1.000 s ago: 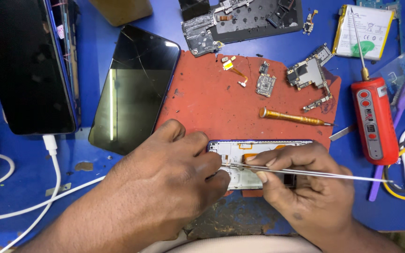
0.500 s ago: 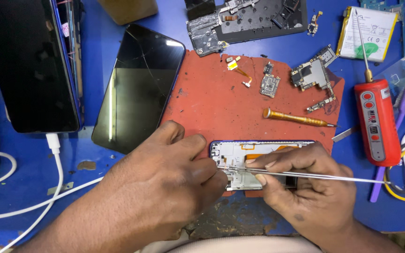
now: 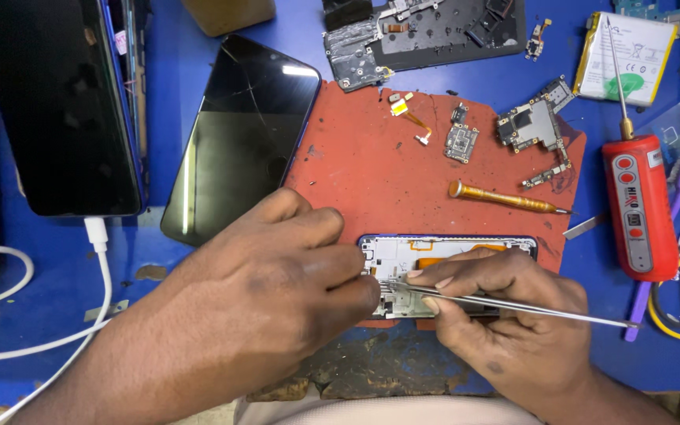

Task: The person disassembles a mobile phone, removes a small component, applies flux and solder using a hot air gun and soldering iron, then reattaches the component with tweezers. The work is performed on a cluttered workbench with multiple phone parts and tools visible.

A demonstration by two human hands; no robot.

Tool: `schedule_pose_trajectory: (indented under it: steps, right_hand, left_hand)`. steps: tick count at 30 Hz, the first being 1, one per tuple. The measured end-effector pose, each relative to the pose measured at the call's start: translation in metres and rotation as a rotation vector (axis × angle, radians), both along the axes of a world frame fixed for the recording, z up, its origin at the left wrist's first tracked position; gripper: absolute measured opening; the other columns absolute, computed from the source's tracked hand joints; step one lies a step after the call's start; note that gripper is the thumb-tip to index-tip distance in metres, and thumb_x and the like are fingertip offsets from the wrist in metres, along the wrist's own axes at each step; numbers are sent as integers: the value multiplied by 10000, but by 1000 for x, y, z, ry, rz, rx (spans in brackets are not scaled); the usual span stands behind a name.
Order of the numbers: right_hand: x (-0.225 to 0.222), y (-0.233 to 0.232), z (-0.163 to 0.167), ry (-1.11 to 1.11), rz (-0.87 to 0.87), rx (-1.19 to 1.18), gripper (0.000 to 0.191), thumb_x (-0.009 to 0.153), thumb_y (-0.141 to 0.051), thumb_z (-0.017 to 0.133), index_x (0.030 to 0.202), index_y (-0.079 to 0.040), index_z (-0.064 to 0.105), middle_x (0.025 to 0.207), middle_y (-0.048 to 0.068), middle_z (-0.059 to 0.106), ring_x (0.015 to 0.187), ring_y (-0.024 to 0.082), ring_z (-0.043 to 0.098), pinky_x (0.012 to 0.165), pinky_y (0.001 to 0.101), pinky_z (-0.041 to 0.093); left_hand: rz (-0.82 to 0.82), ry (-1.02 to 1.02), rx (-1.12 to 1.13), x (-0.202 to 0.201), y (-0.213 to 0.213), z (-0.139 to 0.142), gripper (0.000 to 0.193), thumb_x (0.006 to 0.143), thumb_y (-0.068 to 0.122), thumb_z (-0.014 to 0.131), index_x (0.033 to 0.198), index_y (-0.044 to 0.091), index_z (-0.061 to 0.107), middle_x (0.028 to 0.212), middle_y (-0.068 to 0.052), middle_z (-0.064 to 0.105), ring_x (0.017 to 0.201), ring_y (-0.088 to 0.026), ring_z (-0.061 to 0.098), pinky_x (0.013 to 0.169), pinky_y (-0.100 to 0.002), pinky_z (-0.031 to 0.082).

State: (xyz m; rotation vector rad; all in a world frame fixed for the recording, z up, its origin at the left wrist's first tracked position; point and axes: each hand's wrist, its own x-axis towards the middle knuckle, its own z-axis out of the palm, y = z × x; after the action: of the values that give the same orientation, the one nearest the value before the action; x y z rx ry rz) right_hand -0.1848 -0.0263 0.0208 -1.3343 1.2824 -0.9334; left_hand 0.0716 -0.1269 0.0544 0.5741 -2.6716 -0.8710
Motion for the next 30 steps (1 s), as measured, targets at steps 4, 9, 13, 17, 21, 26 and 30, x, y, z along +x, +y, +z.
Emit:
schedule_pose_trajectory:
  steps: [4,9,13,17,21,26,30]
  right_hand:
    - [1,0,0,11,2,15,179,903,24,718,1017,9,581,1071,196,767,880,159,785,709,271,696]
    - [1,1,-1,82,3,-8,190,893,4,737,1007,-4,586,1051,179,779,876,142,782,690,251,678]
    - [1,1,-2,93,17,-47,198,896,0,741,1015,-7,582,1063,181,775,972,165,767,723,251,651]
    - [1,0,-2,88,21,-49,196,897,-2,744,1010,-11,584,1059,182,779,978,172,776,721,249,656]
    - [1,-1,-1,107,38,-73,197,900,-5,741,1013,-10,579,1051,178,775,1009,183,773,737,253,656]
    - [1,-1,0,176,39,-89,209,880,-11,752,999,-18,581,1036,166,787,915,142,771,709,247,648]
    - [-1,2,0,107,-13,-83,199,912,-17,726,1006,-18,551,1057,172,777,917,130,774,752,258,659]
  left_hand:
    - [24,-15,-52,2,-1,2,101,772,195,693,820,120,646,802,5,574,846,-180,540,795,-356,421]
    - [42,-31,-45,4,-1,5,110,756,190,715,818,122,655,788,9,578,834,-183,539,765,-368,411]
    - [41,-54,-26,3,-1,2,114,750,193,741,810,120,678,800,5,595,842,-185,546,752,-367,404]
    - [15,-76,60,5,0,0,222,641,204,761,844,122,725,819,21,614,863,-187,551,776,-371,404]
    - [-23,-44,76,2,2,-4,325,584,262,755,886,144,739,852,16,611,912,-205,550,819,-381,405]
    - [-35,-139,68,-3,4,-5,381,556,262,760,910,123,753,794,2,610,859,-212,542,780,-385,408]
    - [-16,-139,59,-5,5,-4,318,565,238,772,858,116,748,743,1,614,815,-208,540,727,-379,405]
